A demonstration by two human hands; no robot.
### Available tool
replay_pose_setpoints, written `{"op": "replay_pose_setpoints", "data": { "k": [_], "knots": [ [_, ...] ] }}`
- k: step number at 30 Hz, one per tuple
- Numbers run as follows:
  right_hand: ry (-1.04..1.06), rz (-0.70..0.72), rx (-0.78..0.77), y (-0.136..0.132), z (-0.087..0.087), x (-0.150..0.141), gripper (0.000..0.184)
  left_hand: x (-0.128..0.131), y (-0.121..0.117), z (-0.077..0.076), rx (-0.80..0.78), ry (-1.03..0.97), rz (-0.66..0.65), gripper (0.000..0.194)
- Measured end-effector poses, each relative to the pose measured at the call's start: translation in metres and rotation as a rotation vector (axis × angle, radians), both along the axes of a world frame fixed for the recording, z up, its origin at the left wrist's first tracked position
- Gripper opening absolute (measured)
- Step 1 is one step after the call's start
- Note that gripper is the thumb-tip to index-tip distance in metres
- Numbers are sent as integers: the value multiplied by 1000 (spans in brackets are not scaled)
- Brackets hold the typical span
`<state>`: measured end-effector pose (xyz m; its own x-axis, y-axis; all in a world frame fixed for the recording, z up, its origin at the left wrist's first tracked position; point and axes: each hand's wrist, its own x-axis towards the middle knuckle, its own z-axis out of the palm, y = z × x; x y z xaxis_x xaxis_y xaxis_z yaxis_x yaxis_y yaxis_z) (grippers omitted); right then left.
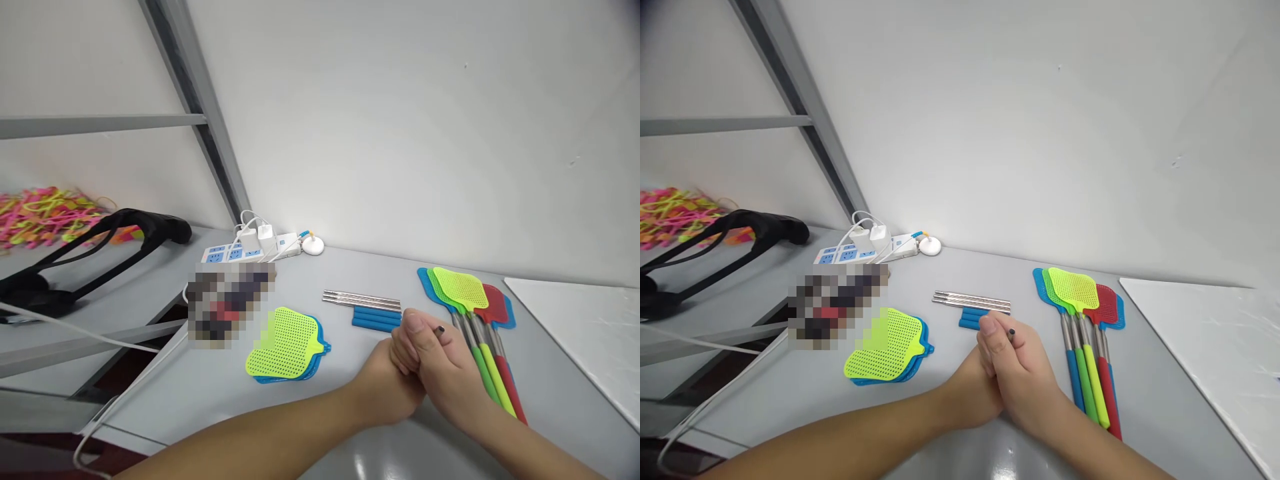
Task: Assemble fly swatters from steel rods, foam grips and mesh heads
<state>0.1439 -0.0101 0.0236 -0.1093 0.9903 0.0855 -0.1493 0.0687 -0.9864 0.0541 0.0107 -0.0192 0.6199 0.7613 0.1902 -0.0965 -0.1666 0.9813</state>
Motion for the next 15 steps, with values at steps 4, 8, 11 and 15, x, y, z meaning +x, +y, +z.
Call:
{"op": "replay_pose_setpoints", "data": {
  "k": [4, 8, 11, 15],
  "knots": [
    [6, -15, 17, 3, -4, 2, 45, 4, 3, -6, -7, 2, 5, 14],
    [18, -2, 51, 3, -6, 6, 41, 4, 1, -7, -40, 12, 20, 15],
    [-38, -61, 139, -1, -7, 8, 26, 1, -5, -5, -97, -3, 32, 8],
    [-177, -318, 538, 0, -11, 6, 30, -8, -4, 9, -231, -75, 171, 18]
  ]
}}
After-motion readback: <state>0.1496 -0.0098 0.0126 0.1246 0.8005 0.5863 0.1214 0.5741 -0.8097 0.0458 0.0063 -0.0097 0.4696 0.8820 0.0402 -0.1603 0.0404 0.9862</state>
